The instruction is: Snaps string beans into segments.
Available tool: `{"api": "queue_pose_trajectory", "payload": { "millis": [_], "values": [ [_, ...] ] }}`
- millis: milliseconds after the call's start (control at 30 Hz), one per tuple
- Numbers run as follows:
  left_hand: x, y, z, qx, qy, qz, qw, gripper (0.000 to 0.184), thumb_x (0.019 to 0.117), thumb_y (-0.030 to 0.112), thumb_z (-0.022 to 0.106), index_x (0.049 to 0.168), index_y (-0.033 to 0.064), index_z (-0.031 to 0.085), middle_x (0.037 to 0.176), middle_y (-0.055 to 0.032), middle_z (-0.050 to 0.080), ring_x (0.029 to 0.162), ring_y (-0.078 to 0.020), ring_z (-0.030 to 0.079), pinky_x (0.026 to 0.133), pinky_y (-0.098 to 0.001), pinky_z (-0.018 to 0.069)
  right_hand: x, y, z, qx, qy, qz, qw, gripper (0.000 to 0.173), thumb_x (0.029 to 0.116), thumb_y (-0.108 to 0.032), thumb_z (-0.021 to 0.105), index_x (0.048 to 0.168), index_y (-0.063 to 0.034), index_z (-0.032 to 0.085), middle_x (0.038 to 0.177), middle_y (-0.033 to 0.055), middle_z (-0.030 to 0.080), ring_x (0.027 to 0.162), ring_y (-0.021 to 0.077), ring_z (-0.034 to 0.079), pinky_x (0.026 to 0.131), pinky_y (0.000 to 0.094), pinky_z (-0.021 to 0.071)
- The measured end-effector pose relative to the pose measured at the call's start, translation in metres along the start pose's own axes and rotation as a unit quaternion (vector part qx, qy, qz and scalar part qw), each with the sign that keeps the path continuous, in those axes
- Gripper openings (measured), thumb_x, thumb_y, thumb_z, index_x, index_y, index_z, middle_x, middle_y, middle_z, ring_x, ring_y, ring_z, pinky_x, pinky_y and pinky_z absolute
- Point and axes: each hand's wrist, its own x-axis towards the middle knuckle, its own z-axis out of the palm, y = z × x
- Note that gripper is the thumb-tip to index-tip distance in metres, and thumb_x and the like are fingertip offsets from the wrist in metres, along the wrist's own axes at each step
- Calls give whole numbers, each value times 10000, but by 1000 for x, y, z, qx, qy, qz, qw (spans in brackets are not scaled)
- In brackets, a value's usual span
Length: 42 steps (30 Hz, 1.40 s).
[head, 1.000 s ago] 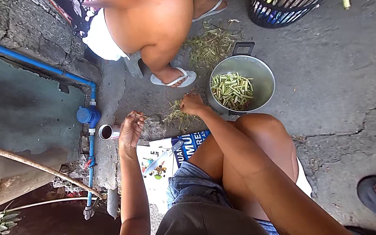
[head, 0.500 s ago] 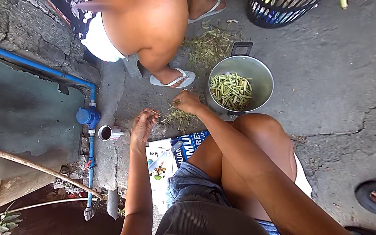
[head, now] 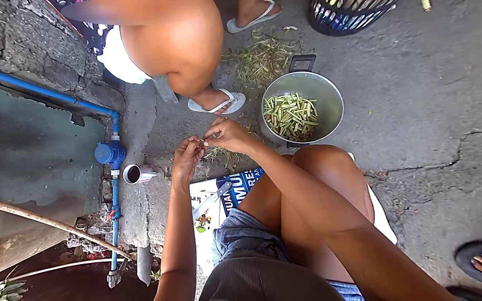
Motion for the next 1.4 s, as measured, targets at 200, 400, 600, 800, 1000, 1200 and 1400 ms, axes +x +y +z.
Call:
{"api": "queue_pose_trajectory", "payload": {
  "millis": [200, 400, 600, 800, 1000, 1200, 1400],
  "values": [
    [0, 3, 2, 132, 6, 37, 991, 147, 1077, 154, 512, 1069, 94, 645, 918, 21, 666, 699, -15, 602, 635, -158, 512, 1, -4, -1, 32, 25, 25, 999, 131, 925, -138, 754, 998, -40, 799, 1161, 182, 671, 1110, 279, 606, 960, 461, 480],
    [-8, -3, -3, 480, 1, 240, 844, 299, 887, 229, 813, 1118, 44, 766, 1161, -142, 715, 1064, -292, 651, 908, -484, 510, 0, -10, -7, 205, 81, 163, 962, 125, 927, -105, 752, 1006, -8, 763, 964, 82, 732, 886, 108, 636, 845, 343, 505],
    [-8, -14, 1, 522, 23, 285, 804, 139, 939, 179, 750, 1015, 72, 796, 1080, -114, 745, 1014, -298, 669, 894, -485, 510, 1, -11, -7, 194, 66, 226, 952, 141, 924, -131, 765, 1024, -31, 774, 1030, 83, 731, 949, 127, 618, 871, 370, 473],
    [-6, -17, 10, 509, 39, 258, 820, 174, 945, 172, 746, 1054, 41, 784, 1098, -144, 733, 940, -273, 697, 838, -455, 560, 6, -8, 0, 238, 81, 251, 935, 157, 942, -152, 749, 1029, -21, 755, 998, 61, 697, 874, 110, 559, 784, 319, 440],
    [0, -5, -3, 420, 46, 89, 902, 181, 971, 171, 725, 1115, 69, 769, 1030, -71, 743, 819, -129, 672, 806, -362, 551, 14, 15, -4, 63, 86, 210, 972, 186, 959, -175, 730, 1046, -14, 767, 1030, 156, 732, 982, 264, 668, 899, 505, 505],
    [6, -7, -28, 323, 56, 58, 943, 185, 960, 89, 717, 1127, 13, 749, 992, -69, 747, 811, -59, 649, 788, -266, 531, 18, 16, -3, -188, 47, 224, 955, 262, 912, -300, 769, 970, -45, 775, 1160, 214, 668, 1195, 407, 569, 996, 595, 439],
    [6, -7, -38, 262, 75, 16, 962, 175, 959, 65, 707, 1122, 3, 728, 929, -32, 723, 709, -11, 570, 644, -188, 457, 20, 21, 4, -286, -30, 238, 928, 216, 942, -169, 671, 1123, -132, 783, 1431, 203, 551, 1404, 432, 398, 1073, 642, 342]
  ]
}}
